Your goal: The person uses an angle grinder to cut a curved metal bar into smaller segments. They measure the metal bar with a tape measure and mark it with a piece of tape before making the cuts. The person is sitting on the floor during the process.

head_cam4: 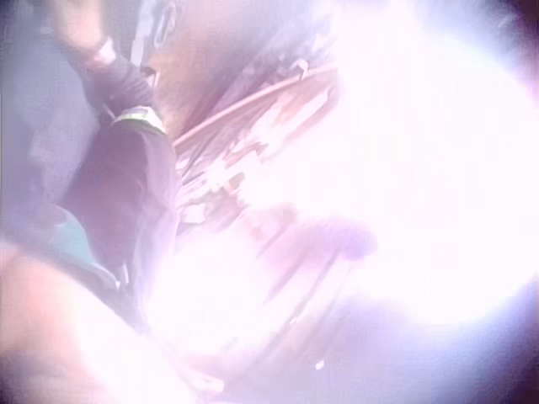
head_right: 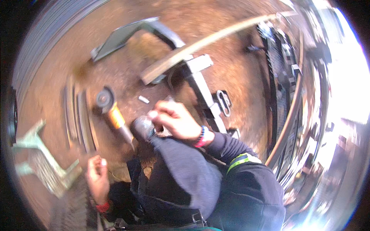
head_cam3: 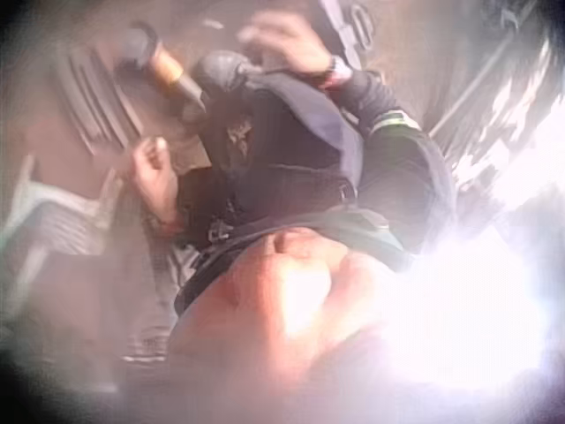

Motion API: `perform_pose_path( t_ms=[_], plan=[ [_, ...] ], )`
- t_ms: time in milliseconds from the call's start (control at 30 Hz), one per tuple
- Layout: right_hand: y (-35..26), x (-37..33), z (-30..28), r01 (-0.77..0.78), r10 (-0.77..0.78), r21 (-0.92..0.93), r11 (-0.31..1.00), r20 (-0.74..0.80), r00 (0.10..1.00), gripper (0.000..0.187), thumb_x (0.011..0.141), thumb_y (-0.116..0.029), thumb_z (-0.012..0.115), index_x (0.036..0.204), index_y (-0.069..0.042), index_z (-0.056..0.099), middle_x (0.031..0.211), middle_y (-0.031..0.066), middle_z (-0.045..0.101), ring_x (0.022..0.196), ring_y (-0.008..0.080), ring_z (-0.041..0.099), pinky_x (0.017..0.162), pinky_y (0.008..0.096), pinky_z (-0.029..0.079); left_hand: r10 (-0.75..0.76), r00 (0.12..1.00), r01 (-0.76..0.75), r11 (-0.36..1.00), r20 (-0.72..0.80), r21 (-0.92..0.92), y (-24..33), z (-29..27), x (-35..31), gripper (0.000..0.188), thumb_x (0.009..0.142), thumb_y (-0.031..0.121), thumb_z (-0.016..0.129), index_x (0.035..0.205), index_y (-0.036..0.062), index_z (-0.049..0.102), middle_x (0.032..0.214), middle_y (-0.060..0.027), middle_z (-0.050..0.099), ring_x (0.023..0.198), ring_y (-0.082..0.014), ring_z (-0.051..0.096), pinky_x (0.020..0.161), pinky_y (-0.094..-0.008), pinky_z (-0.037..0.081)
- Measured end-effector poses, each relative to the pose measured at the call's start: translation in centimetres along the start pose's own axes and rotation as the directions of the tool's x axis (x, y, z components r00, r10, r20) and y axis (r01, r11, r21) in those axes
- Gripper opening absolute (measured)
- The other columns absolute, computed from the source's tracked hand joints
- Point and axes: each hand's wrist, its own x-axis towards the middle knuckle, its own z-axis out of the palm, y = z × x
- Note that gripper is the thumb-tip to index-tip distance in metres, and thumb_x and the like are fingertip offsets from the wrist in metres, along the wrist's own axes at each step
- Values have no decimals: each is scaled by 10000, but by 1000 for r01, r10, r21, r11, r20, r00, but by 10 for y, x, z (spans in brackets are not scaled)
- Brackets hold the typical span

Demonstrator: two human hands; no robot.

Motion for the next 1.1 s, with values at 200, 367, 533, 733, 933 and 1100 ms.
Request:
perform_pose_path(
  t_ms=[200, 367, 533, 733, 933, 1100],
  plan=[
    [196, -56, -18, -202, 271, -392, 898, 130, 954, 388, 944, -386, 607, 1067, -37, 726, 977, 238, 729, 946, 397, 705, 819, 494, 536, 21, 944, -164, 896, 328, 412, -43, 60, 74, 491, 938, 452, 678, 1105, -9, 650, 936, -204, 718, 902, -380, 687, 815, -463, 518],
    [202, -86, -9, -309, 346, -394, 866, 25, 938, 457, 967, -402, 551, 1159, -9, 682, 1056, 254, 717, 992, 427, 684, 849, 493, 526, -108, 894, -138, 857, 435, 497, -95, 93, 136, 606, 909, 530, 708, 914, -72, 643, 751, -198, 691, 735, -283, 680, 713, -438, 522],
    [221, -104, -16, -251, 247, -160, 955, -47, 968, 449, 1020, -371, 516, 1078, 53, 649, 942, 239, 699, 884, 329, 673, 791, 460, 506, 22, 933, -149, 932, 358, 331, -120, 130, 157, 717, 861, 596, 737, 718, -93, 596, 668, -225, 620, 665, -267, 568, 667, -465, 483],
    [160, -80, -21, -360, 340, -100, 927, -178, 924, 392, 1037, -348, 545, 941, 28, 603, 774, 41, 560, 745, 138, 498, 666, 358, 450, -100, 889, -182, 818, 446, 546, -115, 121, 153, 653, 821, 572, 689, 640, -55, 660, 688, -272, 663, 659, -387, 674, 590, -511, 484],
    [50, -10, -63, -218, 218, -229, 949, -25, 976, 268, 961, -262, 716, 926, -10, 632, 725, -15, 573, 667, 72, 495, 594, 264, 395, -38, 950, -96, 909, 310, 405, -78, 123, 151, 472, 766, 429, 683, 705, -39, 703, 729, -268, 684, 701, -394, 697, 635, -514, 519],
    [-152, 78, 71, 444, 216, -508, 738, 801, 558, 192, 861, -172, 795, 881, -13, 689, 800, 47, 649, 746, 127, 592, 662, 309, 465, -105, 989, 70, 952, 103, 298, -99, 109, 107, 343, 721, 310, 678, 759, -26, 739, 764, -265, 702, 737, -399, 717, 672, -517, 549]
  ],
)
